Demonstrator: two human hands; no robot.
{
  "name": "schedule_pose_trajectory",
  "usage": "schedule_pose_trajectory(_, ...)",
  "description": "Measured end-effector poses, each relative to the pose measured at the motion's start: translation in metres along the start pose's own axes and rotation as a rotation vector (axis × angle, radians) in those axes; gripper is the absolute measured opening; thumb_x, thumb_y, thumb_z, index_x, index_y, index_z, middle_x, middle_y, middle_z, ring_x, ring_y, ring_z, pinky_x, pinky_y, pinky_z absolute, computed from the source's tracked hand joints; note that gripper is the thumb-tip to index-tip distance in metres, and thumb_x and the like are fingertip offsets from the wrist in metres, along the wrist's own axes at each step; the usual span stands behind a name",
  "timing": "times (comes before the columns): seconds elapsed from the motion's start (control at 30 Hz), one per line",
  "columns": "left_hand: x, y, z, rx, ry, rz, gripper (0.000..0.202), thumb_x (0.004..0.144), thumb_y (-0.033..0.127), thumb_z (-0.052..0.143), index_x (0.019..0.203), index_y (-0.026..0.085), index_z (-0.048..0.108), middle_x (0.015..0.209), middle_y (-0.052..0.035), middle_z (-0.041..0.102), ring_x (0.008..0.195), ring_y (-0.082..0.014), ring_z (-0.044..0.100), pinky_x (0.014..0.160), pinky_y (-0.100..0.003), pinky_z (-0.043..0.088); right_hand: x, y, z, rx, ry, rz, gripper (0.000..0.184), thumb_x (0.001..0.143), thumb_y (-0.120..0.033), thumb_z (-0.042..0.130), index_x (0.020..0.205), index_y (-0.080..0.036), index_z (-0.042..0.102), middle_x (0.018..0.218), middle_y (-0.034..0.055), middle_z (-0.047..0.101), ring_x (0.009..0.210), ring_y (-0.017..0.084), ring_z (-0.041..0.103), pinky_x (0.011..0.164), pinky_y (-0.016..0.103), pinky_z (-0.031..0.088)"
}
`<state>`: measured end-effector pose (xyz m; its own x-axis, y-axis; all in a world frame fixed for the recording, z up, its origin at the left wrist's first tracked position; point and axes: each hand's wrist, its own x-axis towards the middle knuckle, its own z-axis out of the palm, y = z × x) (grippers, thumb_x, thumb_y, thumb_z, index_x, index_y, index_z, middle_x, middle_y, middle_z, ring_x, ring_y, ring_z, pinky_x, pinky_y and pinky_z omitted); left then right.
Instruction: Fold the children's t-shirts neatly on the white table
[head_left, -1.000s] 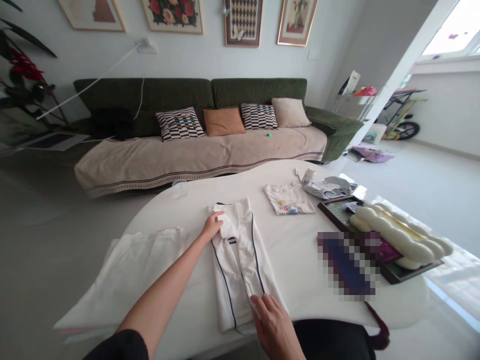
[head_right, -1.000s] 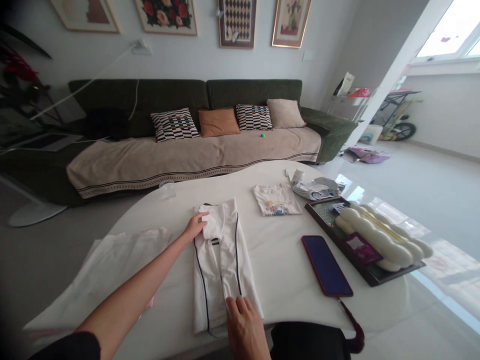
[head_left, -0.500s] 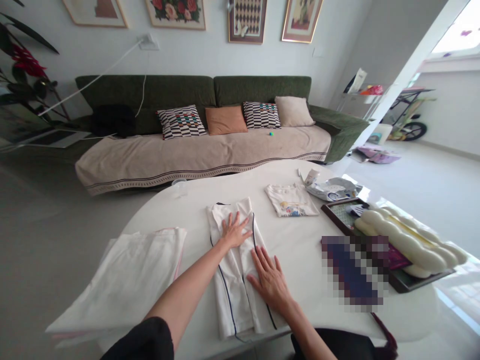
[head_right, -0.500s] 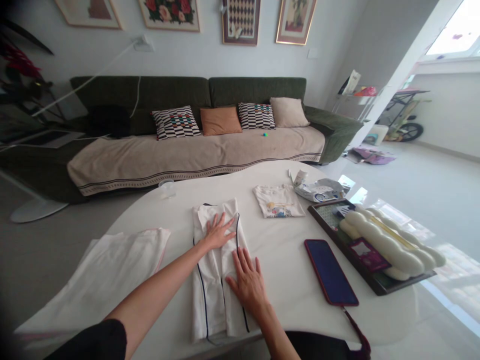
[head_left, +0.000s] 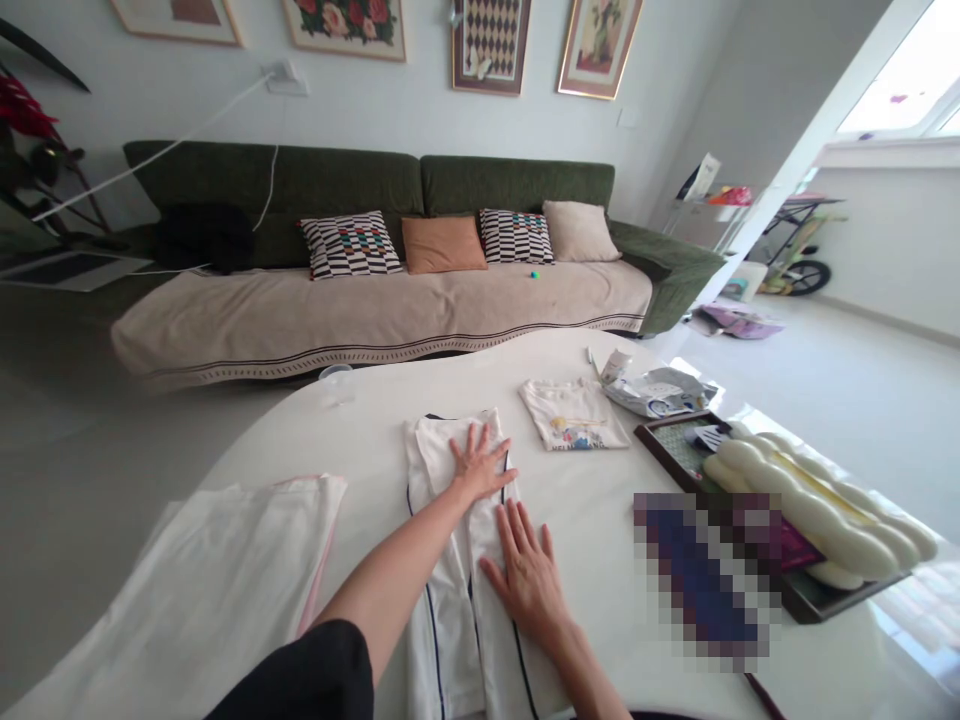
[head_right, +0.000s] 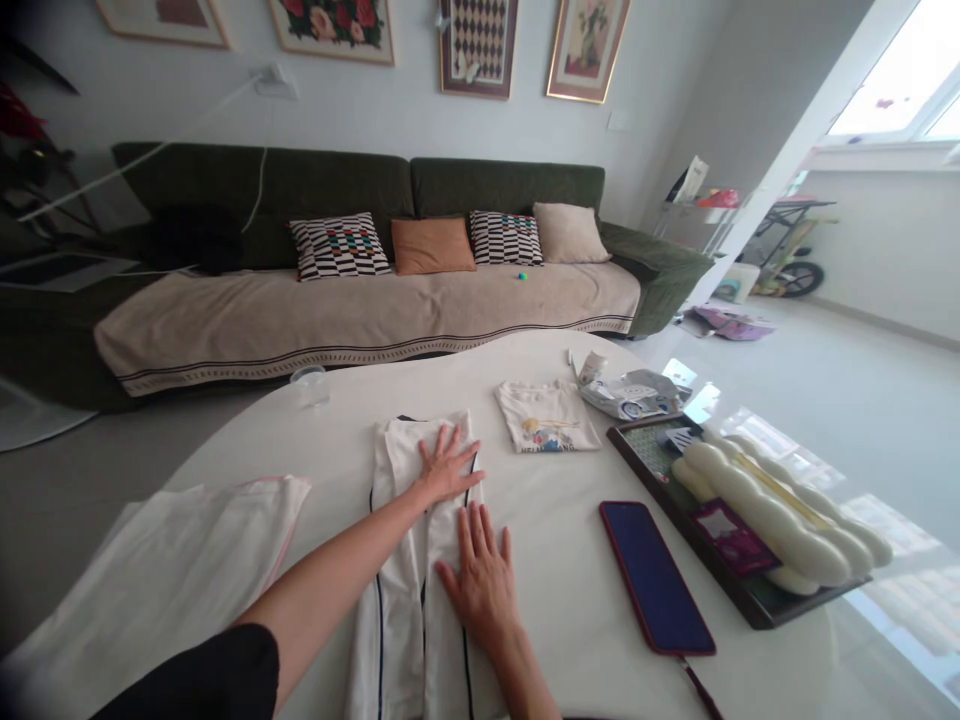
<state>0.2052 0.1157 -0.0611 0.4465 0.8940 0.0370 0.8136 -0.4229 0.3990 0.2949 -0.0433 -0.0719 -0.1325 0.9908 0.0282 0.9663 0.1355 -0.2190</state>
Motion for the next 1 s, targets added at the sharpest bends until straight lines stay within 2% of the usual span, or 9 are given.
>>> schedule_pose_trajectory(0.2, -0.012, 0.003, -0.006, 0.017, -0.033, 0.003, 0.060, 0.074, 0.059, 0.048, 0.129, 0.034, 0.041, 0.145, -0.0064, 0.019, 0.131, -0.0398, 0.001, 0.093, -0.068, -0.004, -0.005, -0.006, 0.000, -0.004, 0.004, 0.033, 0.063, 0.087, -0.049, 0.026, 0.139, -0.016, 0.017, 0.144, 0.0101, 0.015, 0.133, 0.023, 0.009, 0.103, 0.051, 0.014)
schedule_pose_trajectory(0.4, -0.065, -0.010, -0.013, 0.047, -0.049, 0.060, 0.061, 0.076, 0.059, 0.047, 0.131, 0.035, 0.036, 0.146, -0.0075, 0.016, 0.131, -0.0370, 0.001, 0.094, -0.067, -0.003, -0.046, -0.050, 0.014, 0.043, -0.002, 0.024, 0.067, 0.085, -0.053, 0.027, 0.140, -0.016, 0.015, 0.145, 0.0114, 0.012, 0.133, 0.025, 0.007, 0.102, 0.053, 0.014)
schedule_pose_trajectory(0.53, -0.085, -0.008, -0.039, 0.055, -0.164, 0.039, 0.061, 0.080, 0.056, 0.042, 0.134, 0.033, 0.029, 0.146, -0.0077, 0.013, 0.131, -0.0375, 0.001, 0.094, -0.068, 0.004, -0.056, -0.067, 0.008, 0.077, -0.074, 0.065, 0.063, 0.086, -0.049, 0.029, 0.139, -0.017, 0.018, 0.145, 0.0099, 0.012, 0.133, 0.025, 0.007, 0.102, 0.055, 0.010)
schedule_pose_trajectory(0.63, -0.105, 0.002, -0.066, 0.044, -0.047, 0.073, 0.057, 0.084, 0.045, 0.041, 0.137, 0.032, 0.022, 0.146, -0.0075, 0.012, 0.132, -0.0337, 0.004, 0.096, -0.065, 0.010, -0.053, -0.054, -0.011, 0.111, -0.053, 0.101, 0.058, 0.089, -0.042, 0.028, 0.139, -0.015, 0.018, 0.144, 0.0114, 0.018, 0.133, 0.025, 0.011, 0.101, 0.055, 0.016)
schedule_pose_trajectory(0.73, -0.163, 0.006, -0.086, -0.051, 0.098, 0.155, 0.050, 0.085, 0.033, 0.042, 0.133, 0.023, 0.032, 0.141, -0.0108, 0.027, 0.131, -0.0261, 0.019, 0.103, -0.050, 0.022, -0.068, -0.031, -0.033, 0.178, 0.050, 0.007, 0.049, 0.089, -0.033, 0.030, 0.134, -0.013, 0.028, 0.138, 0.0148, 0.032, 0.125, 0.024, 0.030, 0.097, 0.043, 0.030)
schedule_pose_trajectory(0.8, -0.222, 0.003, -0.090, -0.120, 0.072, 0.234, 0.043, 0.085, 0.029, 0.042, 0.127, 0.019, 0.043, 0.135, -0.0109, 0.037, 0.125, -0.0214, 0.032, 0.103, -0.039, 0.029, -0.093, -0.020, -0.042, 0.219, 0.065, -0.123, 0.036, 0.088, -0.021, 0.029, 0.121, -0.015, 0.043, 0.122, 0.0133, 0.048, 0.108, 0.020, 0.047, 0.089, 0.034, 0.038)
schedule_pose_trajectory(0.9, -0.309, -0.009, -0.081, -0.077, -0.104, 0.336, 0.044, 0.077, 0.030, 0.056, 0.120, 0.023, 0.049, 0.134, -0.0078, 0.039, 0.125, -0.0236, 0.032, 0.102, -0.040, 0.030, -0.136, -0.016, -0.044, 0.207, -0.004, -0.294, 0.024, 0.083, -0.012, 0.034, 0.098, -0.019, 0.052, 0.094, 0.0067, 0.055, 0.085, 0.017, 0.053, 0.077, 0.030, 0.043)
schedule_pose_trajectory(0.97, -0.348, -0.017, -0.067, -0.018, -0.137, 0.316, 0.057, 0.070, 0.030, 0.064, 0.124, 0.025, 0.046, 0.136, -0.0082, 0.037, 0.125, -0.0272, 0.031, 0.101, -0.045, 0.031, -0.158, -0.019, -0.036, 0.166, -0.028, -0.348, 0.022, 0.077, -0.016, 0.046, 0.098, -0.020, 0.051, 0.094, 0.0061, 0.052, 0.085, 0.019, 0.051, 0.076, 0.032, 0.043)
schedule_pose_trajectory(1.0, -0.359, -0.020, -0.060, 0.014, -0.130, 0.299, 0.060, 0.069, 0.026, 0.065, 0.125, 0.026, 0.044, 0.136, -0.0080, 0.036, 0.125, -0.0275, 0.031, 0.100, -0.046, 0.032, -0.165, -0.021, -0.031, 0.146, -0.024, -0.354, 0.029, 0.072, -0.018, 0.052, 0.101, -0.020, 0.050, 0.098, 0.0068, 0.051, 0.088, 0.020, 0.050, 0.077, 0.033, 0.043)
